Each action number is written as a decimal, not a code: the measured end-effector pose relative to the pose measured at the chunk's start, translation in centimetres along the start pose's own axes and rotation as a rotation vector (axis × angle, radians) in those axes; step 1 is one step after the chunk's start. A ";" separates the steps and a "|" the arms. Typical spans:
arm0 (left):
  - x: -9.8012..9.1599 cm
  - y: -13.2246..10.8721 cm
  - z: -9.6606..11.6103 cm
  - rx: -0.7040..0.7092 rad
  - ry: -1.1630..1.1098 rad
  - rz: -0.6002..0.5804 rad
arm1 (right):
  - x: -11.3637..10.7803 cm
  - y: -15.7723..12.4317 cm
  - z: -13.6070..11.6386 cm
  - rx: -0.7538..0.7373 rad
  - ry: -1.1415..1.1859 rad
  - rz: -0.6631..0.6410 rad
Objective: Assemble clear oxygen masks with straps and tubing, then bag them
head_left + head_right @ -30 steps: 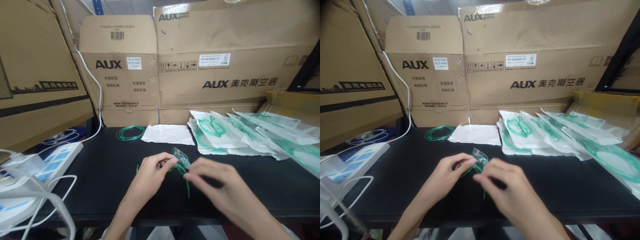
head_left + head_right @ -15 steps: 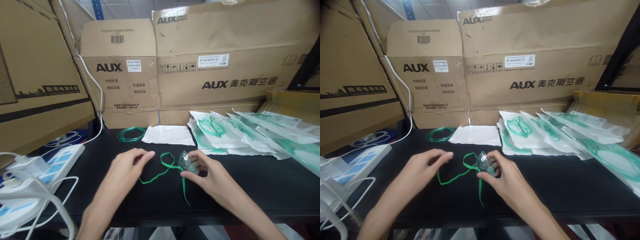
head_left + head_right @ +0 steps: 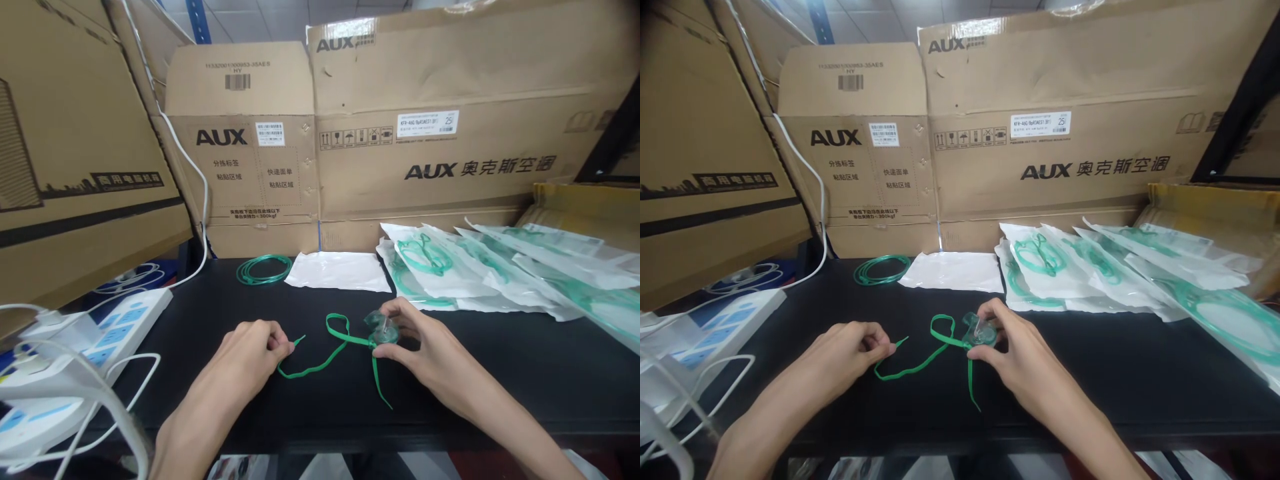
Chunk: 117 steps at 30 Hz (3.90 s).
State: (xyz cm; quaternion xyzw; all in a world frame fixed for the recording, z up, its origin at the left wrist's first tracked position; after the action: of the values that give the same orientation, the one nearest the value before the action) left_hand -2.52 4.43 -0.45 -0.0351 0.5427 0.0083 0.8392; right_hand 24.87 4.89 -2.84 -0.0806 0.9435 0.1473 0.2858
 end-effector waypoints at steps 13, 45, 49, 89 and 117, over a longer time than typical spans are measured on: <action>-0.2 -0.8 5.0 0.456 -0.300 0.217 | -0.1 -0.1 -1.5 -0.056 0.397 -0.148; 1.6 -1.2 7.3 0.531 -0.377 0.290 | 0.5 -0.4 -2.2 -0.024 0.574 -0.131; 1.6 -1.2 7.1 0.529 -0.360 0.312 | 0.2 -0.7 -2.9 -0.044 0.657 -0.210; 2.9 -1.9 8.1 0.565 -0.307 0.285 | -1.3 -1.1 -1.7 -0.186 0.177 0.287; 4.5 -0.6 7.9 0.446 -1.034 0.032 | 2.2 0.1 -1.2 0.068 0.606 0.091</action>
State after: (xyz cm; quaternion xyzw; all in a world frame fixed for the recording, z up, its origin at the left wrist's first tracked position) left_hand 6.54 4.23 -1.30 0.1601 0.0499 -0.0777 0.9828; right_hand 22.39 4.44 -3.10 -0.0690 0.9928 0.0973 -0.0130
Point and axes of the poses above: each hand's wrist, its own y-axis towards the middle knuckle, its own x-axis out of the palm, z = x × y, the point moved 4 cm from there along y, towards the middle knuckle, and after that the axes turned 1 degree about -z, right-handed, at the moved point
